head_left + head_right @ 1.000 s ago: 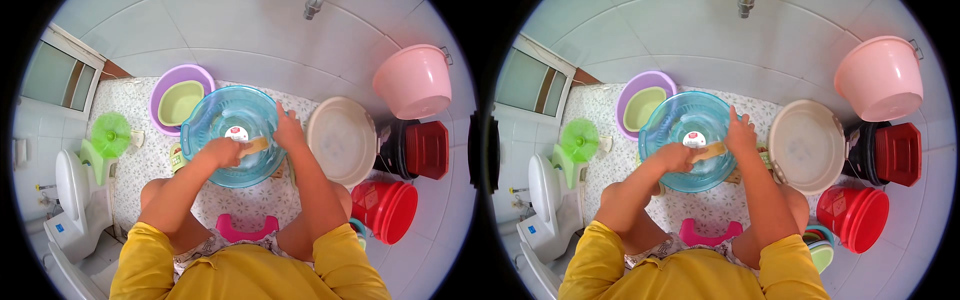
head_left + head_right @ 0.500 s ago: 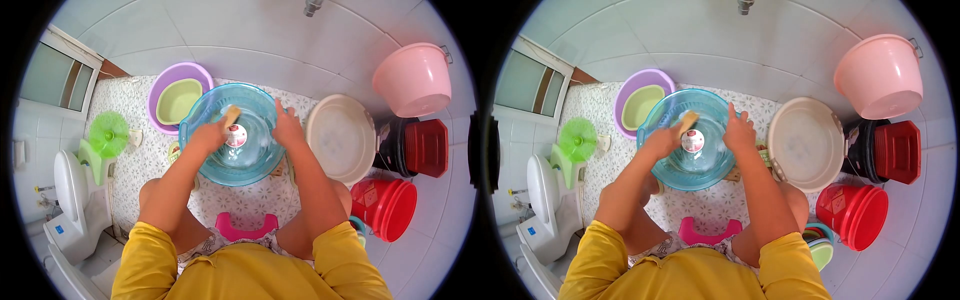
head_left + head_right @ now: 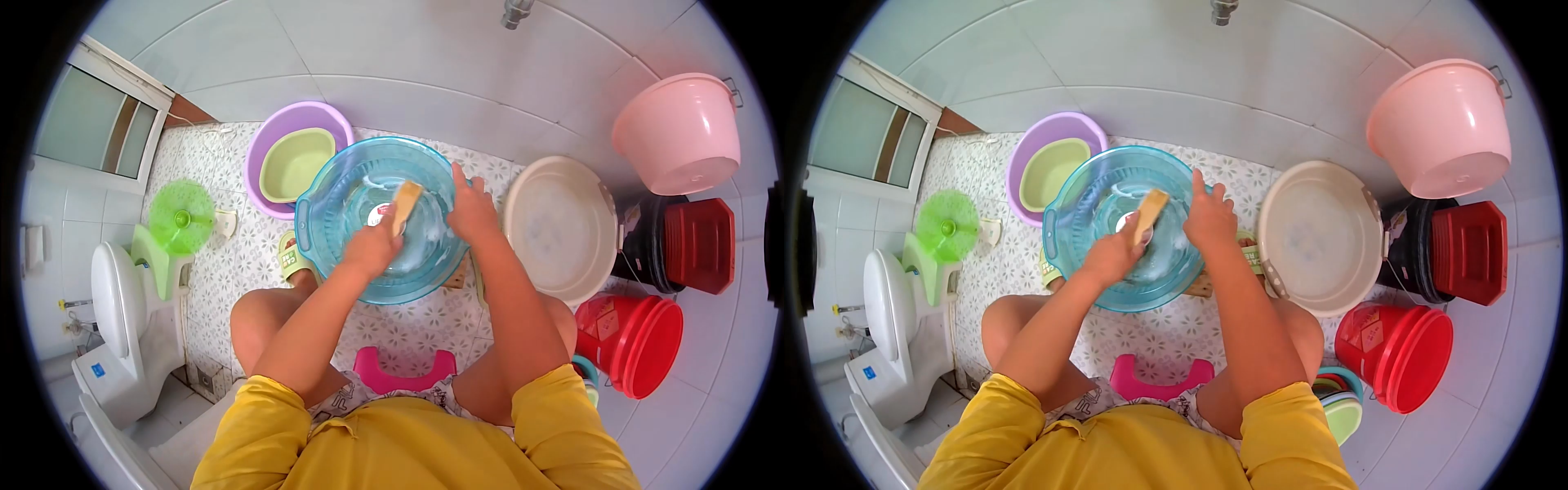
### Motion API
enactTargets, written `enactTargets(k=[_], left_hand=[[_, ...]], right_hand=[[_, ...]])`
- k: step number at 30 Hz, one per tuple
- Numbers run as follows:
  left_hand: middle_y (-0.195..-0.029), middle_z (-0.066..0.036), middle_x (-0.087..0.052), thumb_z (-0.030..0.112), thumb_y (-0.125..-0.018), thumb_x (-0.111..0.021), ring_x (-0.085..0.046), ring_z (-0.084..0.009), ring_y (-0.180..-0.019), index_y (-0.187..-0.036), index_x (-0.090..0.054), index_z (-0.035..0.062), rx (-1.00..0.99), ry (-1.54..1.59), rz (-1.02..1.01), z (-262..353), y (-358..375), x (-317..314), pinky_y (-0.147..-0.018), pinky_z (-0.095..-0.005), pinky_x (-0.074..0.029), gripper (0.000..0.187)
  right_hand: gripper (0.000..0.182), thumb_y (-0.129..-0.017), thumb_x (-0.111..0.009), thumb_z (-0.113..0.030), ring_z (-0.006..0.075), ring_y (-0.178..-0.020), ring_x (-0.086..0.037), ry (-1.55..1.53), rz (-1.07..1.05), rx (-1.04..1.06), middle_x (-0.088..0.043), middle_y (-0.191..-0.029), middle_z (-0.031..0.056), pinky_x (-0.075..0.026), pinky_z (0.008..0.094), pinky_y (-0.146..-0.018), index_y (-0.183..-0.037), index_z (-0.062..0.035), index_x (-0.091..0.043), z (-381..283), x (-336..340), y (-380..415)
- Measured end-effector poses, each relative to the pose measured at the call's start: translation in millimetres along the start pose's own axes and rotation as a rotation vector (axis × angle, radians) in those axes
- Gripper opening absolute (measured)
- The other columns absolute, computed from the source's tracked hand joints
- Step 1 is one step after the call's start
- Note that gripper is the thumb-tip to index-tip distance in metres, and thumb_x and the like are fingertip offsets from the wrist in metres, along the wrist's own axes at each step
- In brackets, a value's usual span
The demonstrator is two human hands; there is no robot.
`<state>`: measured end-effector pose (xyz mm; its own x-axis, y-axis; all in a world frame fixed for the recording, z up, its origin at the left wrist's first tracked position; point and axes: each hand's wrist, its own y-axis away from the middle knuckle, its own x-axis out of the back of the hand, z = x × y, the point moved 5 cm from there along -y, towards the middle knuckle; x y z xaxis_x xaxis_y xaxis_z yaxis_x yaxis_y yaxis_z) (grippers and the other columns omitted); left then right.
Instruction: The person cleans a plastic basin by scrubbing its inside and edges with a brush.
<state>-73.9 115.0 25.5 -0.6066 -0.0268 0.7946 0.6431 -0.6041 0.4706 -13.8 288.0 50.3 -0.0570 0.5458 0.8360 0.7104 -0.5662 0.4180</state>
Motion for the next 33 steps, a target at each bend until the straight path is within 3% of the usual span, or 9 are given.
enactTargets(k=[3,10,13,16,20,23,25,30,33], left_hand=[[-0.093,-0.026,-0.063,0.033,-0.084,-0.054,-0.062,-0.0405,-0.086,-0.142,-0.025,0.0106,0.128,0.081,0.099,-21.0,2.2,7.9,-0.078,-0.0478,-0.048,0.068],[-0.098,-0.027,-0.062,0.035,-0.084,-0.054,-0.06,-0.0432,-0.088,-0.141,-0.025,0.0069,0.061,0.407,0.348,-30.8,-7.1,-8.4,-0.081,-0.047,-0.046,0.07],[-0.102,-0.028,-0.061,0.034,-0.082,-0.055,-0.06,-0.0424,-0.092,-0.141,-0.027,0.0075,0.159,0.357,0.155,-10.2,-2.7,-8.1,-0.083,-0.0462,-0.046,0.07],[-0.105,-0.028,-0.059,0.032,-0.081,-0.056,-0.06,-0.0412,-0.094,-0.14,-0.03,0.0098,-0.034,0.239,-0.032,9.1,7.1,-14.9,-0.082,-0.0462,-0.047,0.068],[-0.1,-0.027,-0.061,0.032,-0.082,-0.056,-0.061,-0.0412,-0.089,-0.138,-0.032,0.0093,-0.168,0.189,-0.061,4.4,14.9,-18.6,-0.079,-0.047,-0.048,0.066],[-0.093,-0.024,-0.064,0.031,-0.082,-0.057,-0.062,-0.0418,-0.083,-0.137,-0.034,0.009,-0.1,0.205,0.114,1.1,5.4,-7.4,-0.075,-0.0478,-0.05,0.064],[-0.086,-0.024,-0.065,0.031,-0.082,-0.057,-0.062,-0.0418,-0.077,-0.136,-0.035,0.0087,0.077,0.147,0.197,-1.2,-1.7,8.7,-0.07,-0.0483,-0.05,0.062],[-0.087,-0.026,-0.064,0.03,-0.082,-0.057,-0.063,-0.0407,-0.078,-0.138,-0.033,0.0091,0.016,0.105,0.121,-3.1,-6.2,-0.4,-0.071,-0.0471,-0.051,0.064],[-0.093,-0.024,-0.063,0.029,-0.08,-0.058,-0.062,-0.0391,-0.083,-0.139,-0.032,0.011,-0.052,0.002,-0.047,2.6,5.0,-4.6,-0.074,-0.0459,-0.05,0.067]], right_hand=[[0.085,-0.071,-0.065,-0.004,0.0403,-0.11,-0.049,0.006,-0.011,0.001,-0.038,-0.128,0.0183,-0.046,0.045,-0.088,-0.142,-0.0236,-0.023,-1.0,0.9,1.1],[0.085,-0.071,-0.064,-0.003,0.0413,-0.108,-0.05,-0.008,0.0,0.017,-0.039,-0.127,0.0193,-0.046,0.0458,-0.087,-0.142,-0.0225,-0.023,-2.4,-1.7,1.5],[0.084,-0.071,-0.064,-0.003,0.0414,-0.107,-0.05,-0.004,0.012,0.014,-0.04,-0.125,0.0194,-0.047,0.0455,-0.087,-0.142,-0.0223,-0.024,-2.2,-2.2,1.6],[0.084,-0.07,-0.064,-0.003,0.0411,-0.107,-0.05,-0.018,-0.011,0.014,-0.04,-0.125,0.0192,-0.047,0.0444,-0.087,-0.142,-0.0227,-0.024,-3.0,1.8,3.5],[0.087,-0.068,-0.064,-0.002,0.0398,-0.104,-0.054,-0.03,-0.02,0.022,-0.042,-0.124,0.0205,-0.047,0.0424,-0.087,-0.142,-0.0227,-0.023,-2.3,2.8,2.9],[0.086,-0.069,-0.065,-0.004,0.0401,-0.105,-0.052,-0.027,-0.035,0.011,-0.041,-0.124,0.0186,-0.047,0.0429,-0.088,-0.142,-0.0233,-0.024,-2.4,2.0,2.4],[0.086,-0.07,-0.065,-0.004,0.0398,-0.105,-0.052,-0.016,-0.035,0.008,-0.041,-0.124,0.0185,-0.047,0.0429,-0.088,-0.142,-0.0231,-0.024,-1.2,1.5,2.2],[0.088,-0.067,-0.063,0.001,0.0398,-0.102,-0.056,-0.019,0.009,0.03,-0.043,-0.122,0.0237,-0.047,0.042,-0.087,-0.143,-0.0202,-0.023,-1.5,2.7,3.0],[0.089,-0.067,-0.063,0.001,0.04,-0.101,-0.056,-0.032,0.018,0.038,-0.043,-0.122,0.0239,-0.047,0.0419,-0.087,-0.143,-0.0203,-0.023,-1.2,2.1,2.4]])
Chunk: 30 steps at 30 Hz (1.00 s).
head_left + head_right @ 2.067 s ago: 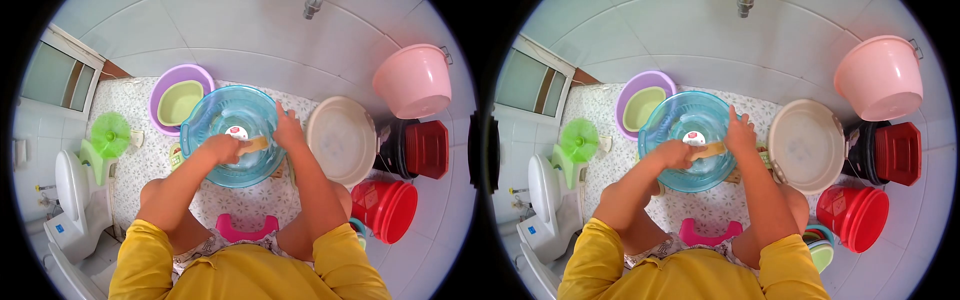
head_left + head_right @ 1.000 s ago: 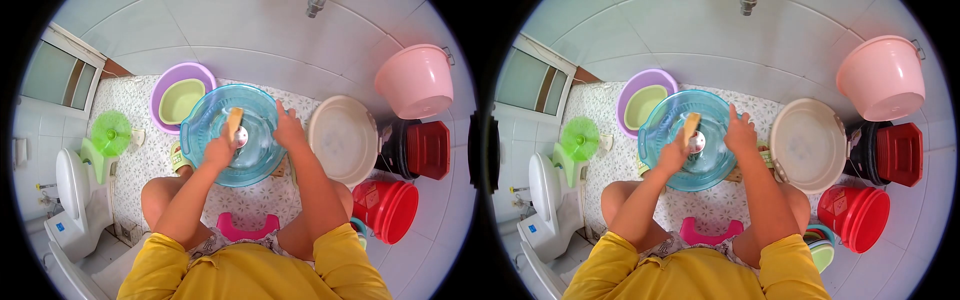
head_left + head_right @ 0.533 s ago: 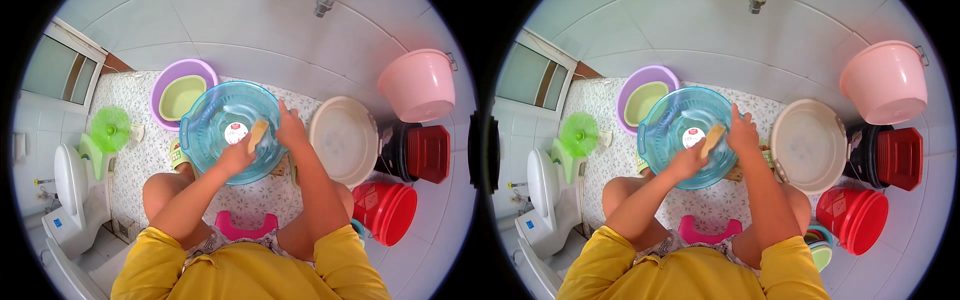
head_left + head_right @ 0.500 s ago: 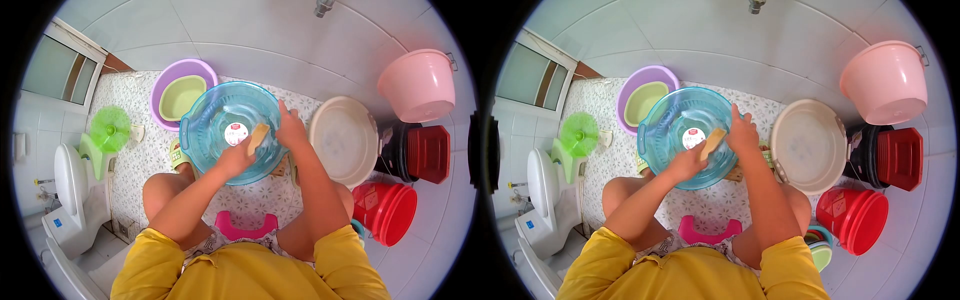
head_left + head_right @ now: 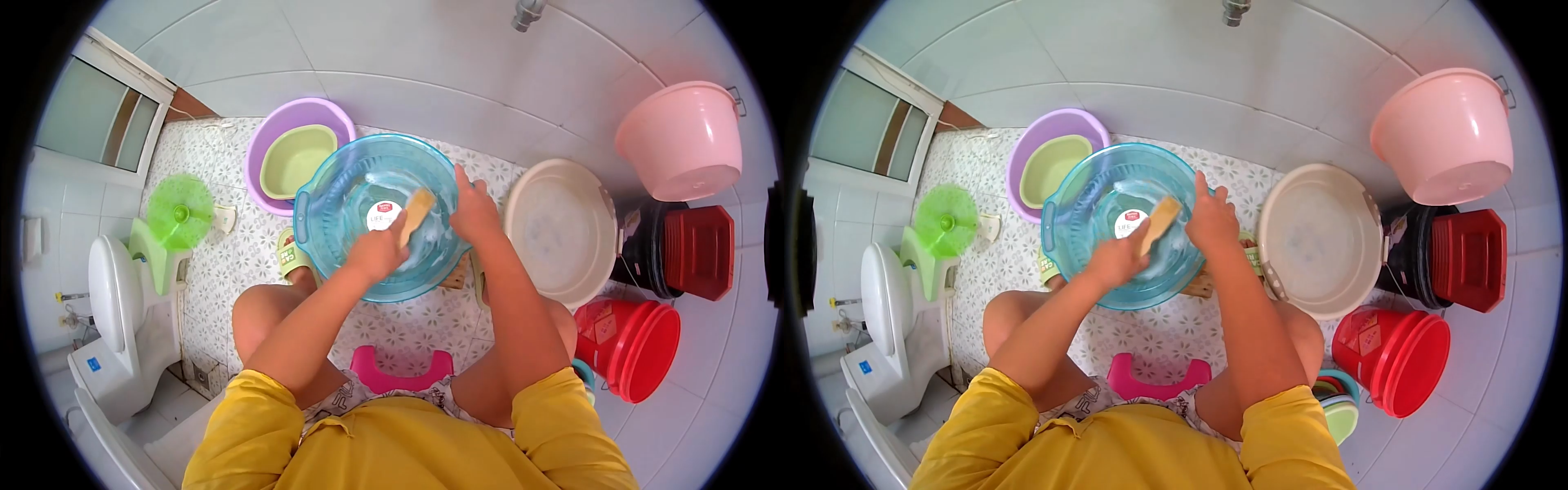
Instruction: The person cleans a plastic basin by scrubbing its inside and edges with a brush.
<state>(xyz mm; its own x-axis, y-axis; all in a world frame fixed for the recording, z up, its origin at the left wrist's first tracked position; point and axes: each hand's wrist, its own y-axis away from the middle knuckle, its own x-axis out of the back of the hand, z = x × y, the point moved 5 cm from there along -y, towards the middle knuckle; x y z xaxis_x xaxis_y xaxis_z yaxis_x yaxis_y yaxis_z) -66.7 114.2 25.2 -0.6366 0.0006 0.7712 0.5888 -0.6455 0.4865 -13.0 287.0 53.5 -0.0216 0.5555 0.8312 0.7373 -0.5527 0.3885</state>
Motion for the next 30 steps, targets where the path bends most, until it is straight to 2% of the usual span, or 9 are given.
enactTargets(k=[2,5,9,12,16,18,22,24,30], left_hand=[[-0.093,-0.023,-0.064,0.028,-0.078,-0.06,-0.063,-0.0381,-0.083,-0.139,-0.033,0.0125,-0.166,-0.033,-0.081,-1.3,7.3,-4.9,-0.074,-0.0458,-0.05,0.068],[-0.089,-0.023,-0.064,0.029,-0.079,-0.06,-0.063,-0.0387,-0.079,-0.138,-0.034,0.0132,-0.221,0.014,-0.052,-5.9,15.9,5.8,-0.072,-0.0461,-0.051,0.067],[-0.088,-0.027,-0.062,0.032,-0.08,-0.062,-0.062,-0.0406,-0.08,-0.137,-0.036,0.0114,0.038,0.117,0.211,-4.1,3.2,26.7,-0.072,-0.0481,-0.049,0.066],[-0.091,-0.026,-0.062,0.033,-0.078,-0.062,-0.062,-0.0409,-0.081,-0.138,-0.036,0.0142,0.069,0.146,0.204,-10.1,-8.3,15.9,-0.074,-0.0469,-0.049,0.068],[-0.092,-0.024,-0.063,0.033,-0.076,-0.063,-0.062,-0.0405,-0.081,-0.138,-0.036,0.0177,-0.044,0.088,0.122,-12.4,-4.7,0.4,-0.076,-0.0454,-0.049,0.069],[-0.099,-0.022,-0.063,0.032,-0.075,-0.063,-0.062,-0.039,-0.086,-0.137,-0.037,0.0188,-0.082,0.083,-0.055,-5.1,11.4,-9.0,-0.078,-0.0452,-0.049,0.069],[-0.096,-0.022,-0.063,0.029,-0.075,-0.063,-0.061,-0.0395,-0.085,-0.137,-0.037,0.0151,-0.104,0.012,-0.085,7.5,45.0,-2.9,-0.076,-0.0462,-0.049,0.07],[-0.095,-0.022,-0.063,0.028,-0.075,-0.063,-0.061,-0.0399,-0.085,-0.137,-0.036,0.0144,-0.07,0.05,-0.007,4.6,40.8,-0.2,-0.075,-0.0465,-0.049,0.07],[-0.096,-0.022,-0.064,0.027,-0.077,-0.063,-0.062,-0.0391,-0.085,-0.136,-0.036,0.0147,-0.017,0.019,0.11,7.1,5.0,15.5,-0.076,-0.0466,-0.05,0.067]], right_hand=[[0.088,-0.068,-0.065,-0.002,0.0405,-0.104,-0.054,-0.009,-0.026,-0.011,-0.042,-0.124,0.0217,-0.047,0.0426,-0.088,-0.143,-0.0213,-0.023,0.6,0.1,-0.6],[0.088,-0.069,-0.067,-0.005,0.0408,-0.106,-0.052,-0.018,-0.055,-0.022,-0.041,-0.126,0.0197,-0.047,0.0434,-0.088,-0.142,-0.0221,-0.023,0.9,-1.0,-1.0],[0.087,-0.069,-0.067,-0.004,0.0408,-0.106,-0.051,-0.002,-0.059,-0.028,-0.04,-0.126,0.02,-0.047,0.0439,-0.088,-0.142,-0.0216,-0.023,-1.7,-0.9,1.7],[0.084,-0.07,-0.065,-0.003,0.0409,-0.107,-0.051,-0.011,-0.049,-0.014,-0.04,-0.126,0.02,-0.047,0.0441,-0.087,-0.142,-0.0212,-0.024,-2.1,1.2,2.3],[0.087,-0.069,-0.061,-0.001,0.0396,-0.099,-0.055,-0.007,-0.019,0.0,-0.043,-0.123,0.0203,-0.047,0.0434,-0.087,-0.143,-0.0233,-0.022,2.1,-2.6,-0.9],[0.086,-0.069,-0.062,-0.003,0.0396,-0.1,-0.055,-0.001,-0.025,-0.013,-0.043,-0.122,0.0203,-0.047,0.0434,-0.087,-0.143,-0.0232,-0.022,2.9,-3.3,-2.0],[0.087,-0.069,-0.063,-0.004,0.0394,-0.102,-0.055,-0.026,-0.028,-0.001,-0.043,-0.123,0.0207,-0.047,0.0433,-0.087,-0.143,-0.0234,-0.021,3.3,-1.6,-1.1],[0.081,-0.073,-0.062,-0.005,0.0397,-0.11,-0.05,-0.039,-0.079,-0.018,-0.038,-0.129,0.0189,-0.046,0.0439,-0.09,-0.142,-0.0232,-0.023,6.1,-4.5,-1.3],[0.087,-0.069,-0.062,-0.003,0.0392,-0.104,-0.055,-0.007,-0.071,-0.015,-0.042,-0.125,0.0215,-0.048,0.0429,-0.087,-0.143,-0.0237,-0.021,2.7,-0.5,-0.9]])
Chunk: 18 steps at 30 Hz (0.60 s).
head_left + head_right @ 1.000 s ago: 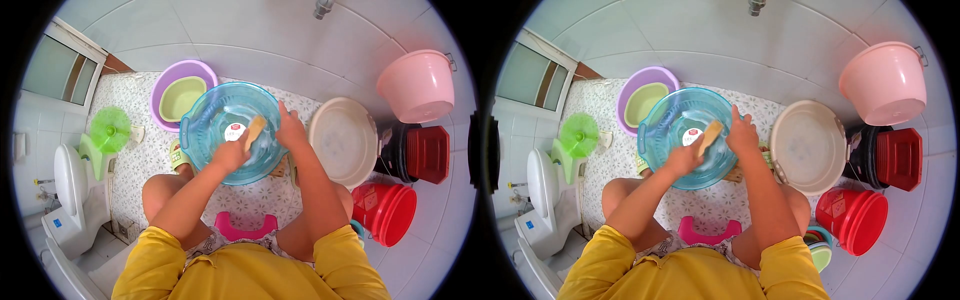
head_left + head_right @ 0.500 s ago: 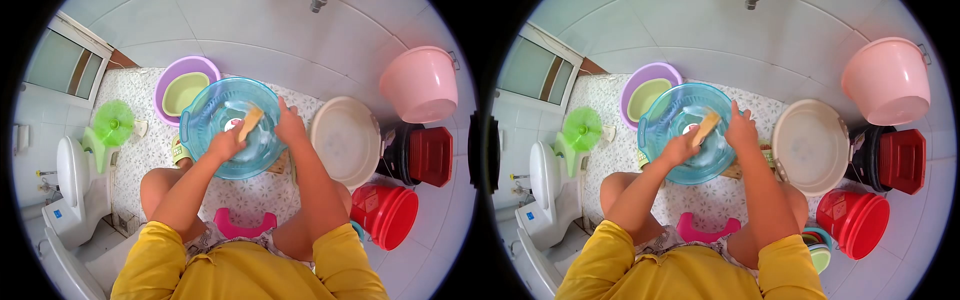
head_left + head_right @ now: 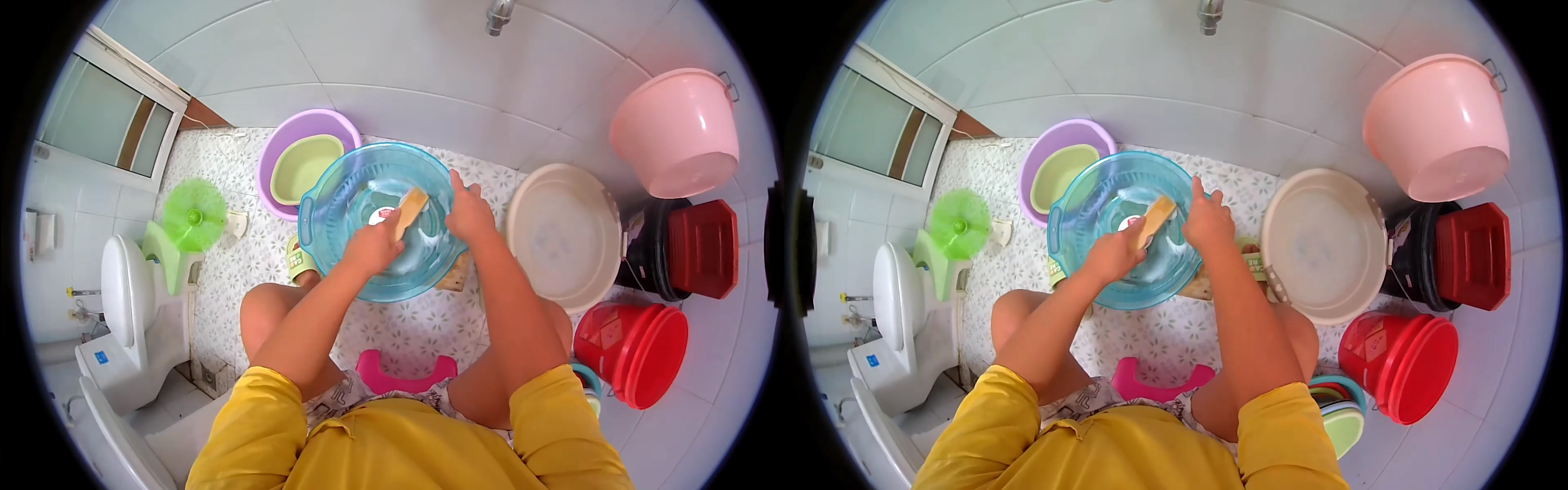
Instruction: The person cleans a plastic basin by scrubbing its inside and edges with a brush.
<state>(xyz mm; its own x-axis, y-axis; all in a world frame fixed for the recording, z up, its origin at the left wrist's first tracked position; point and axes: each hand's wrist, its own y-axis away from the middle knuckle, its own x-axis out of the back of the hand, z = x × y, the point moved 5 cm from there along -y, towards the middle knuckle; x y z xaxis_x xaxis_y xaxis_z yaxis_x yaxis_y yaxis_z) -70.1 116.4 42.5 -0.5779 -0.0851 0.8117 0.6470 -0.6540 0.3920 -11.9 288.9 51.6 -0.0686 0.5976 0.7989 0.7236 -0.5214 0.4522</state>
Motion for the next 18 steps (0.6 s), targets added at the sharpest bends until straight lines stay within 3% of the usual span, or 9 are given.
enactTargets(k=[4,7,11,13,18], left_hand=[[-0.093,-0.022,-0.064,0.026,-0.075,-0.064,-0.063,-0.0382,-0.081,-0.134,-0.04,0.0163,0.028,-0.101,-0.116,-3.8,6.1,2.2,-0.073,-0.0447,-0.049,0.064],[-0.093,-0.022,-0.064,0.026,-0.076,-0.063,-0.063,-0.0369,-0.082,-0.134,-0.041,0.0164,0.056,-0.174,-0.231,-11.5,32.6,9.1,-0.073,-0.0445,-0.049,0.063],[-0.09,-0.021,-0.064,0.026,-0.077,-0.061,-0.062,-0.0383,-0.085,-0.129,-0.045,0.0137,0.099,-0.064,-0.325,-5.1,49.6,28.9,-0.074,-0.0459,-0.05,0.055],[-0.088,-0.022,-0.064,0.023,-0.076,-0.061,-0.062,-0.0388,-0.084,-0.129,-0.044,0.0135,0.016,-0.019,-0.07,-8.2,35.0,25.5,-0.073,-0.0462,-0.05,0.056],[-0.092,-0.022,-0.064,0.023,-0.077,-0.059,-0.063,-0.0382,-0.078,-0.136,-0.04,0.0172,0.084,-0.036,-0.03,-8.8,12.3,9.9,-0.072,-0.0447,-0.049,0.063]], right_hand=[[0.082,-0.072,-0.061,-0.004,0.0398,-0.108,-0.051,-0.002,-0.037,-0.022,-0.039,-0.128,0.0194,-0.046,0.0435,-0.089,-0.141,-0.0234,-0.022,-1.6,-0.9,0.4],[0.087,-0.069,-0.062,-0.003,0.0394,-0.102,-0.056,0.018,0.013,-0.009,-0.043,-0.123,0.021,-0.048,0.043,-0.087,-0.143,-0.0236,-0.021,-1.8,0.0,-0.1],[0.087,-0.069,-0.062,-0.003,0.0392,-0.101,-0.056,0.018,0.009,-0.001,-0.043,-0.123,0.0209,-0.048,0.0431,-0.086,-0.143,-0.0234,-0.021,-1.2,-0.6,1.0],[0.087,-0.069,-0.062,-0.003,0.0391,-0.101,-0.056,0.017,0.009,0.004,-0.043,-0.122,0.0209,-0.048,0.0431,-0.086,-0.143,-0.0233,-0.021,-2.4,0.2,1.6],[0.082,-0.072,-0.063,-0.005,0.0394,-0.105,-0.053,0.022,-0.015,-0.023,-0.041,-0.127,0.0197,-0.048,0.0434,-0.087,-0.141,-0.0241,-0.023,-4.6,2.0,2.9]])
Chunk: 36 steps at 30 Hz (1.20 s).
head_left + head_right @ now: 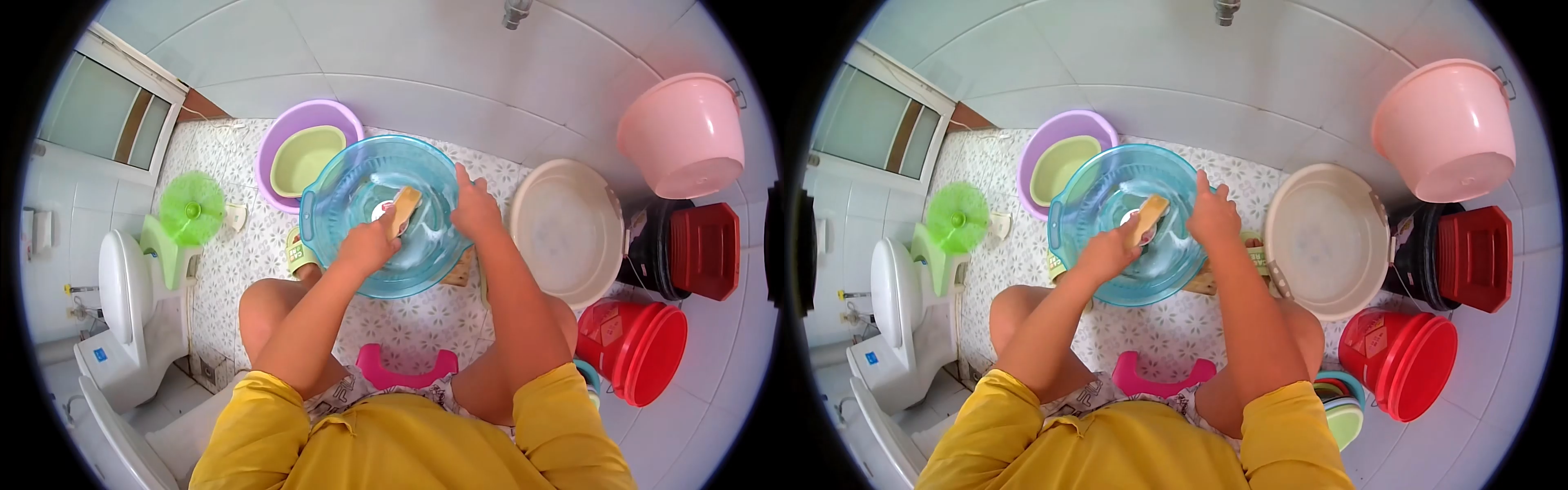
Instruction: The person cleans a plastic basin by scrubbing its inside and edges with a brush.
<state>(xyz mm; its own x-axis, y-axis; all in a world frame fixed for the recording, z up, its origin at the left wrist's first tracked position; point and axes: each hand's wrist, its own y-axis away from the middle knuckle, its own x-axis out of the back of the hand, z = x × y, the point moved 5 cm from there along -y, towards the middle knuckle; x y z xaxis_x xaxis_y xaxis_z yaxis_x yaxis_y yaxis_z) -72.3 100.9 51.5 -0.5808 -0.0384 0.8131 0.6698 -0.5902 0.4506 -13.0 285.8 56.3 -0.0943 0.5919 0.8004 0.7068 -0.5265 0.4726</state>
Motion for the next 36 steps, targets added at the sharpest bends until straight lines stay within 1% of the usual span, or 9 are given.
enactTargets(k=[5,10,13,17,23,25,29,31,36], left_hand=[[-0.092,-0.019,-0.065,0.022,-0.076,-0.06,-0.063,-0.036,-0.084,-0.131,-0.045,0.0152,-0.092,-0.016,-0.081,-11.3,17.6,1.6,-0.075,-0.0454,-0.05,0.058],[-0.092,-0.018,-0.065,0.023,-0.075,-0.06,-0.063,-0.0351,-0.084,-0.133,-0.044,0.0201,0.014,-0.162,-0.382,-5.3,39.7,20.6,-0.075,-0.0447,-0.05,0.06],[-0.091,-0.018,-0.065,0.023,-0.075,-0.061,-0.063,-0.0347,-0.083,-0.132,-0.045,0.0208,-0.069,-0.022,-0.109,5.6,25.2,19.2,-0.075,-0.0445,-0.05,0.06],[-0.092,-0.017,-0.065,0.024,-0.075,-0.062,-0.063,-0.0352,-0.081,-0.136,-0.04,0.0221,-0.027,-0.072,-0.022,12.2,8.1,5.8,-0.073,-0.0446,-0.049,0.065],[-0.091,-0.017,-0.065,0.023,-0.072,-0.063,-0.063,-0.0331,-0.084,-0.129,-0.049,0.0196,-0.145,-0.049,-0.191,-3.0,30.1,12.9,-0.074,-0.0439,-0.05,0.059],[-0.092,-0.016,-0.065,0.023,-0.071,-0.063,-0.063,-0.0333,-0.084,-0.127,-0.051,0.0178,0.01,-0.122,-0.497,-0.6,46.8,25.5,-0.074,-0.0435,-0.05,0.058],[-0.092,-0.017,-0.065,0.022,-0.071,-0.063,-0.063,-0.0337,-0.084,-0.127,-0.051,0.0161,-0.019,-0.114,-0.378,2.5,39.7,21.2,-0.074,-0.0439,-0.05,0.058],[-0.094,-0.017,-0.065,0.024,-0.071,-0.064,-0.063,-0.0345,-0.086,-0.128,-0.05,0.0164,-0.064,-0.002,-0.113,11.4,23.0,14.1,-0.076,-0.0442,-0.05,0.059],[-0.098,-0.018,-0.064,0.026,-0.073,-0.064,-0.062,-0.0351,-0.089,-0.132,-0.046,0.0171,-0.001,0.088,-0.104,16.7,6.3,-16.2,-0.079,-0.0445,-0.05,0.062]], right_hand=[[0.083,-0.072,-0.064,-0.005,0.0389,-0.105,-0.053,0.0,-0.015,0.003,-0.039,-0.129,0.0194,-0.048,0.0431,-0.087,-0.142,-0.0246,-0.022,-0.2,-0.2,-0.6],[0.083,-0.073,-0.063,-0.005,0.0382,-0.105,-0.053,-0.003,0.008,0.013,-0.039,-0.129,0.0188,-0.048,0.0429,-0.086,-0.142,-0.0246,-0.022,0.9,-3.0,-2.3],[0.082,-0.073,-0.062,-0.004,0.0384,-0.106,-0.053,0.006,-0.007,-0.004,-0.039,-0.129,0.019,-0.048,0.043,-0.087,-0.142,-0.0246,-0.022,0.6,-2.2,-3.4],[0.081,-0.073,-0.062,-0.005,0.0386,-0.107,-0.052,-0.002,-0.015,-0.002,-0.039,-0.13,0.0193,-0.047,0.0431,-0.087,-0.141,-0.0244,-0.023,-2.5,-0.1,-1.5],[0.081,-0.072,-0.064,-0.006,0.0386,-0.107,-0.052,0.002,-0.02,-0.002,-0.039,-0.13,0.0196,-0.047,0.0429,-0.087,-0.141,-0.0241,-0.024,-1.8,-0.7,-1.4],[0.081,-0.072,-0.064,-0.006,0.0387,-0.107,-0.052,0.0,-0.019,0.002,-0.039,-0.13,0.0198,-0.047,0.0429,-0.087,-0.141,-0.0239,-0.024,-2.7,-1.0,-0.9],[0.081,-0.072,-0.063,-0.005,0.0388,-0.106,-0.053,-0.002,-0.008,0.004,-0.039,-0.129,0.02,-0.047,0.0435,-0.087,-0.14,-0.0234,-0.025,-0.9,-3.6,-3.4],[0.081,-0.072,-0.064,-0.005,0.0388,-0.106,-0.053,-0.001,-0.007,0.0,-0.04,-0.128,0.02,-0.048,0.0435,-0.087,-0.14,-0.0233,-0.025,-0.4,-2.8,-3.4],[0.086,-0.069,-0.063,-0.004,0.0384,-0.102,-0.056,0.017,0.024,0.004,-0.044,-0.123,0.0202,-0.048,0.0431,-0.085,-0.142,-0.0245,-0.023,-5.0,0.8,0.3]])
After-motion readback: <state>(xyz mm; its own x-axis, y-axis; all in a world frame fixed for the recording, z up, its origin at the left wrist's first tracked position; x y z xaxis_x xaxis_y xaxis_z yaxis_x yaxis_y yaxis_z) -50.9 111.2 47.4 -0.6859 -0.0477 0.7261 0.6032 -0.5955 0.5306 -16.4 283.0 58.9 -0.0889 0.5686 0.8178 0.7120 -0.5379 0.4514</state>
